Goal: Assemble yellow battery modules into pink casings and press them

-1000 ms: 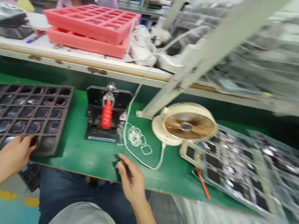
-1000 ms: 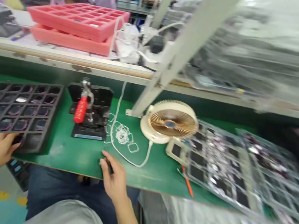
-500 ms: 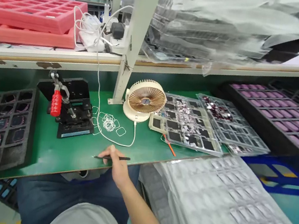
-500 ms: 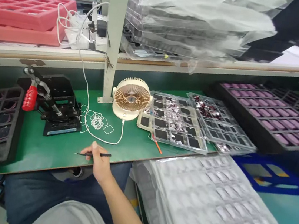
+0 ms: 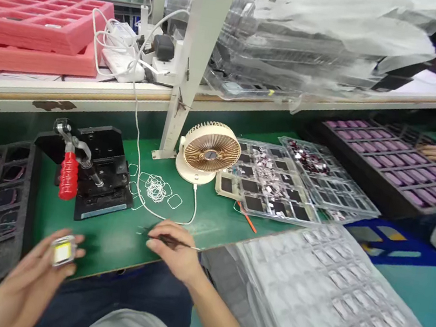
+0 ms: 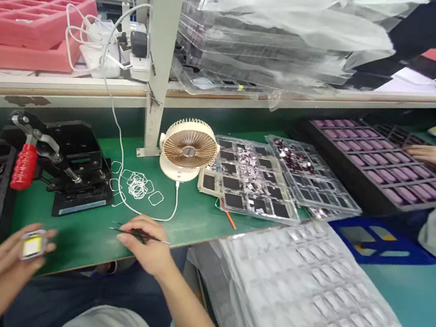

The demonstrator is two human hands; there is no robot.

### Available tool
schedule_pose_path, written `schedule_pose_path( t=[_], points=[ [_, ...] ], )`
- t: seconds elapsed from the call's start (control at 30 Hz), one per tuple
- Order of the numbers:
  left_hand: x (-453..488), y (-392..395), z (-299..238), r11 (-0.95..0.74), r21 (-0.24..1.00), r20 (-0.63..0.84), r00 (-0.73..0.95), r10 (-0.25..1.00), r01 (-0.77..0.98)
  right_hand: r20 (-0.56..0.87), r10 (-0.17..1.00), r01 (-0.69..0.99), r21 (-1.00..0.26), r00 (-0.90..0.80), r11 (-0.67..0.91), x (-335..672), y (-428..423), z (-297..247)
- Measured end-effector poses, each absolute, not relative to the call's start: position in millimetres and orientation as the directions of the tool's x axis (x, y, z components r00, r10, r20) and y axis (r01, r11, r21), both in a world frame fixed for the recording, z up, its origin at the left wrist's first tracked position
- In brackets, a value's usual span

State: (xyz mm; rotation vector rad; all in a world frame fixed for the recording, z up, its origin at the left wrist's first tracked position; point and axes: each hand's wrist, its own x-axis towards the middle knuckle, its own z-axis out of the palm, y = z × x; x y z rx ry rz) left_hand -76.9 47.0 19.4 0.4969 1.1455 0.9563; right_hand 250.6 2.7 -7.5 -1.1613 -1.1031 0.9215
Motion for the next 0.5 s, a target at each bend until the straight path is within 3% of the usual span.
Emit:
schedule_pose_path(
  t=[0.03, 0.1, 0.2, 0.27, 0.4, 0.5],
  points=[
    [-47.6, 46.6, 15.6, 0.597, 0.705, -0.569, 0.197, 0.798, -0.384, 0.191, 0.959, -0.015, -0.98, 0.21, 0.198, 240.1, 6.8, -9.1],
    [-2.0, 45.9, 9.4, 0.607, 0.715, -0.537, 0.284, 0.794, -0.347, 0.207, 0.958, -0.029, -0.976, 0.196, 0.217, 224.3, 12.3, -10.9],
    [24.8, 43.9, 3.7, 0.525, 0.812, -0.457, 0.281, 0.844, -0.257, 0.205, 0.953, -0.007, -0.977, 0.224, 0.212, 225.6, 8.2, -6.4],
    [22.0, 43.7, 0.9, 0.491, 0.841, -0.43, 0.269, 0.862, -0.226, 0.16, 0.923, 0.006, -0.986, 0.351, 0.169, 246.6, -3.3, 0.3],
    [7.2, 49.4, -5.8, 0.54, 0.814, -0.465, 0.317, 0.826, -0.214, 0.038, 0.653, -0.032, -0.995, 0.756, 0.095, 326.2, -33.0, 8.9],
    [6.2, 52.3, -6.8, 0.563, 0.796, -0.472, 0.351, 0.808, -0.225, -0.078, 0.442, -0.124, -0.989, 0.893, 0.076, 395.1, -45.9, 4.6]
  ],
)
